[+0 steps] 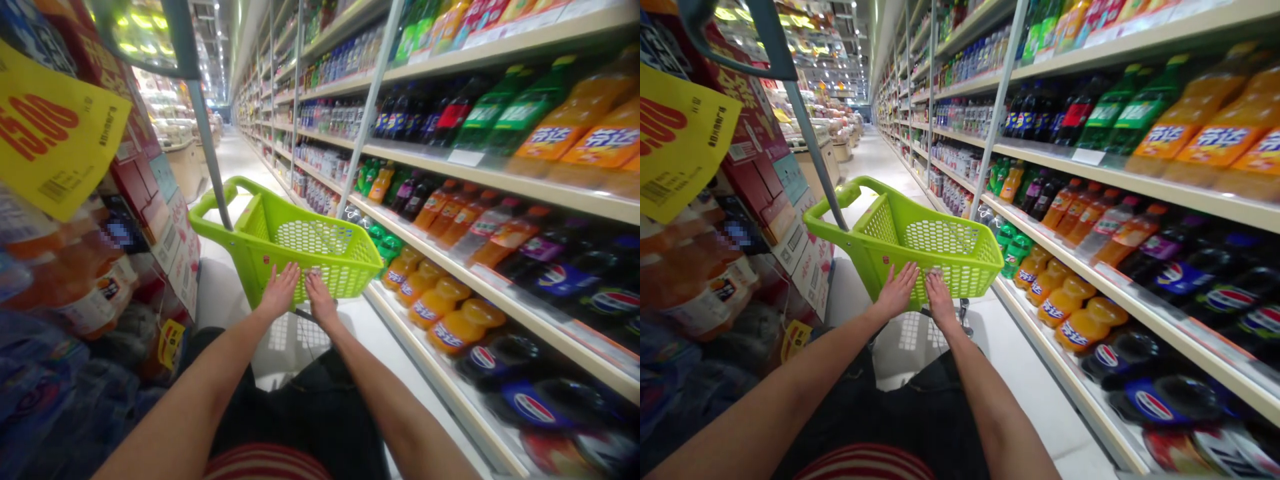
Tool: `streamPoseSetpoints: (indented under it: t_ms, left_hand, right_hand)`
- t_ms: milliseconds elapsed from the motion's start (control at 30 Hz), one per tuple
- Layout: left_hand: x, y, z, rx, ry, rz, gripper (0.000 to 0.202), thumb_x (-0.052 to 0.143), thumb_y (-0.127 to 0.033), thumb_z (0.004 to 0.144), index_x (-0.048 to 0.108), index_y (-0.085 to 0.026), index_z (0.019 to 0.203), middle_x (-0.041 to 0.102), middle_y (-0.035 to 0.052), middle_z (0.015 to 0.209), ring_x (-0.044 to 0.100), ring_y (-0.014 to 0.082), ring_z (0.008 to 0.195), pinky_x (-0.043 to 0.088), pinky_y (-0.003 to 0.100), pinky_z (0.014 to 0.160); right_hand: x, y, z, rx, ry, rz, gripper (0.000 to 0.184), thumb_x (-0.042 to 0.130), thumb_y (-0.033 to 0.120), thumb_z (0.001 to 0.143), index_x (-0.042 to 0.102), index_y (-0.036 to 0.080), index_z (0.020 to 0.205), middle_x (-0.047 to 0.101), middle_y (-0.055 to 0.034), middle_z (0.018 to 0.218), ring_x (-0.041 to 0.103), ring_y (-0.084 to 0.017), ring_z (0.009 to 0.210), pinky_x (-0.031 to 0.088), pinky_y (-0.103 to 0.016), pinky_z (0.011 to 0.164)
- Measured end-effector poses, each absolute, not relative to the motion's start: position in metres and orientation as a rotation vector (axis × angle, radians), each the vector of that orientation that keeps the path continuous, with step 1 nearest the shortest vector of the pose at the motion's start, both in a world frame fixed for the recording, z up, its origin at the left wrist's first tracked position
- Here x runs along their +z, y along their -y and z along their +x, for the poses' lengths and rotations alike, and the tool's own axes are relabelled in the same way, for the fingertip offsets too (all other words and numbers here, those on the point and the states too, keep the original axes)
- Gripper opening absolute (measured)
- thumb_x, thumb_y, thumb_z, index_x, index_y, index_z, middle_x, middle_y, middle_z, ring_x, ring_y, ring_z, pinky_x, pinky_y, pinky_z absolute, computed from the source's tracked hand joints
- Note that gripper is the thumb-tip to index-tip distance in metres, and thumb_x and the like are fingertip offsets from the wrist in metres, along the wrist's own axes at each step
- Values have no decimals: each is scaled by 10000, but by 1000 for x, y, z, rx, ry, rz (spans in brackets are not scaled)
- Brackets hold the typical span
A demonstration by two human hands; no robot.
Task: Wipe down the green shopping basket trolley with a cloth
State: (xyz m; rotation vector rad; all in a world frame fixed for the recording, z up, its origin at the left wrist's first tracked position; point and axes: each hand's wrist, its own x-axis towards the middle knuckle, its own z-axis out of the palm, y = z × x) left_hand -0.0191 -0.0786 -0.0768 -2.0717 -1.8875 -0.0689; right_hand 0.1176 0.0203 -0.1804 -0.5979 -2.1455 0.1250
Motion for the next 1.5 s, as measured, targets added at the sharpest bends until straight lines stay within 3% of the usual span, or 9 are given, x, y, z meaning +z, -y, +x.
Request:
streamPoseSetpoints:
  t_ms: [100, 367, 700, 800, 933, 1067, 1267, 1400, 1500]
  left_hand:
    - [-81, 83, -29, -119, 1898, -2067, 636, 381, -100, 780, 241, -95, 1400, 184, 111, 1495, 128, 225, 1382, 99, 549, 1100]
    - [-74, 84, -53, -249, 1876, -2060, 654, 382, -96, 775, 211, -81, 1407, 131, 115, 1505, 84, 230, 1388, 72, 549, 1102]
    - [-96, 94, -73, -225, 1905, -2108, 623, 349, -88, 789, 241, -108, 1403, 174, 98, 1498, 111, 217, 1385, 120, 538, 1104]
    - [-100, 101, -80, -229, 1898, -2106, 597, 338, -82, 801, 266, -110, 1393, 202, 102, 1492, 122, 208, 1383, 136, 529, 1104]
    - [-95, 105, -85, -254, 1897, -2088, 618, 363, -79, 792, 246, -114, 1397, 173, 115, 1497, 115, 214, 1384, 137, 536, 1100]
    - [-85, 107, -87, -263, 1929, -2056, 659, 390, -87, 775, 213, -117, 1409, 143, 113, 1502, 95, 221, 1387, 117, 548, 1100]
    - [-83, 113, -91, -274, 1930, -2046, 647, 354, -81, 775, 227, -111, 1409, 149, 97, 1500, 117, 223, 1384, 118, 545, 1102]
    - [-88, 121, -98, -260, 1952, -2017, 623, 338, -91, 784, 250, -115, 1401, 182, 92, 1496, 134, 220, 1381, 106, 541, 1104]
    - [-88, 127, -105, -271, 1943, -1994, 603, 333, -102, 794, 264, -101, 1393, 185, 99, 1495, 138, 219, 1380, 105, 537, 1106]
  right_hand:
    - [-184, -7, 122, 114, 2162, -561, 527, 357, 2, 804, 463, 165, 1294, 469, -136, 1341, 324, -204, 1313, 372, -477, 1028]
    - [-118, -8, 114, 39, 1938, -640, 581, 346, 57, 831, 332, 250, 1379, 227, -39, 1487, 196, -217, 1362, 269, -507, 1090]
    - [-203, 9, 88, 146, 2192, -599, 586, 329, -13, 789, 414, 185, 1334, 443, -132, 1363, 317, -218, 1316, 359, -500, 1033]
    - [-192, 17, 90, 147, 2201, -563, 608, 314, -21, 789, 387, 197, 1352, 416, -120, 1385, 317, -208, 1317, 362, -476, 1039]
    - [-143, 18, 91, 83, 2041, -597, 612, 361, 44, 824, 294, 247, 1397, 263, -61, 1474, 261, -219, 1341, 310, -477, 1075]
    - [-112, 8, 79, 25, 1951, -604, 572, 354, 79, 850, 303, 253, 1392, 235, -47, 1484, 210, -231, 1358, 269, -513, 1085]
    - [-149, 8, 49, 62, 2070, -567, 538, 319, 43, 840, 389, 202, 1349, 342, -105, 1432, 213, -208, 1355, 308, -506, 1068]
    - [-182, 24, 43, 118, 2201, -450, 503, 336, 51, 845, 445, 205, 1311, 460, -123, 1351, 290, -196, 1324, 360, -482, 1039]
    - [-182, 35, 43, 162, 2242, -444, 520, 343, 53, 842, 424, 216, 1329, 453, -120, 1357, 313, -200, 1314, 386, -468, 1024]
